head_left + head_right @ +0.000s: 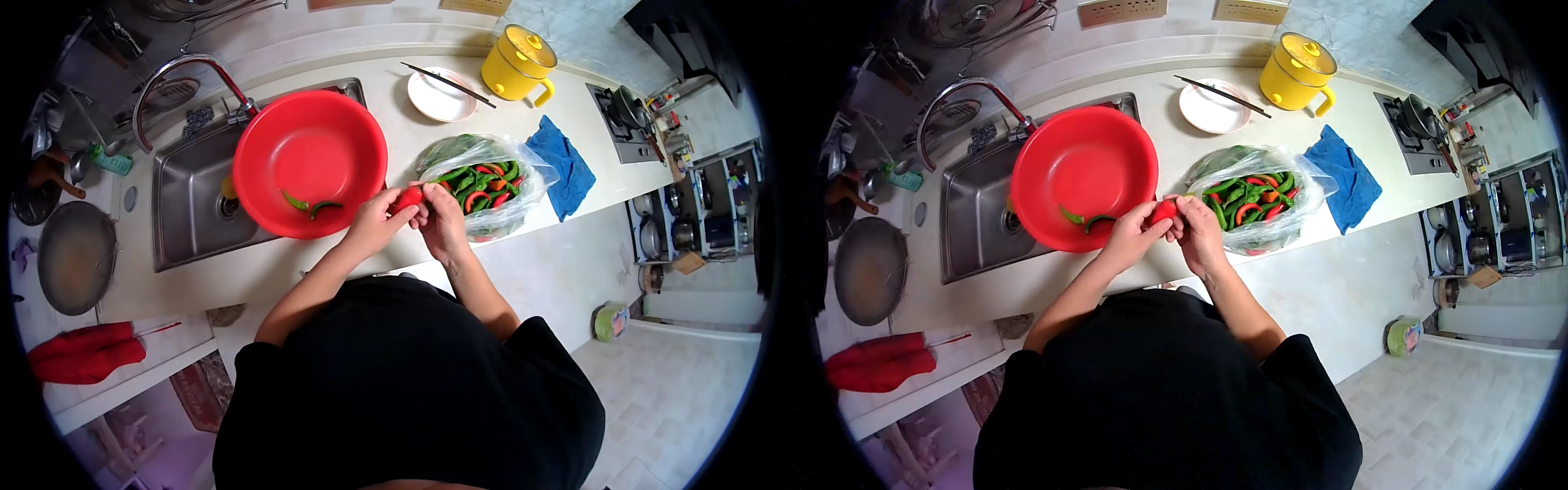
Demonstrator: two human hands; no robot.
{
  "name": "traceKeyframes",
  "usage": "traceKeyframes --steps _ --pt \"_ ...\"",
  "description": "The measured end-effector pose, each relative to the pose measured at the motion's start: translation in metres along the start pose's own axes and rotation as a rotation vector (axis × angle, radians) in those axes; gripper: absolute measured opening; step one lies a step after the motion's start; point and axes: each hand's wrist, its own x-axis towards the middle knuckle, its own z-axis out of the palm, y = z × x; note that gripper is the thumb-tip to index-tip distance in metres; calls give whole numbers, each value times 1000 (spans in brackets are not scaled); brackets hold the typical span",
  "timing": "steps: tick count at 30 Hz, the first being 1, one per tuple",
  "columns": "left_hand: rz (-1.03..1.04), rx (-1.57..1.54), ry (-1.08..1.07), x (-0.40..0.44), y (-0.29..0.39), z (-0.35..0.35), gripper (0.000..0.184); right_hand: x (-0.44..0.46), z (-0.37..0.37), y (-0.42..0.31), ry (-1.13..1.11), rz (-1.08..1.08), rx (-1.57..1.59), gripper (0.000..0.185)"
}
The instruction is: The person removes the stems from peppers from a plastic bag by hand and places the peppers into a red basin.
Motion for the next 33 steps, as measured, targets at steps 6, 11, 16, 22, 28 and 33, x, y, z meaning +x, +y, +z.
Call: traceKeyframes --steps 6,11,16,22,28,33 --pt "-171 119 76 -18 12 -4 24 3 -2 9 -23 49 -203 30" --pt "95 523 114 -23 14 -3 31 4 1 24 55 34 -173 25" --pt "55 779 -3 -24 8 -11 33 8 -6 26 27 240 47 22" --pt "17 849 -98 -22 2 -21 32 13 -12 20 69 418 147 16" --pt "85 889 -182 -19 -5 -24 30 13 -24 23 144 556 258 17" --pt "65 901 -237 -12 -4 -26 29 13 -33 25 137 524 247 16"
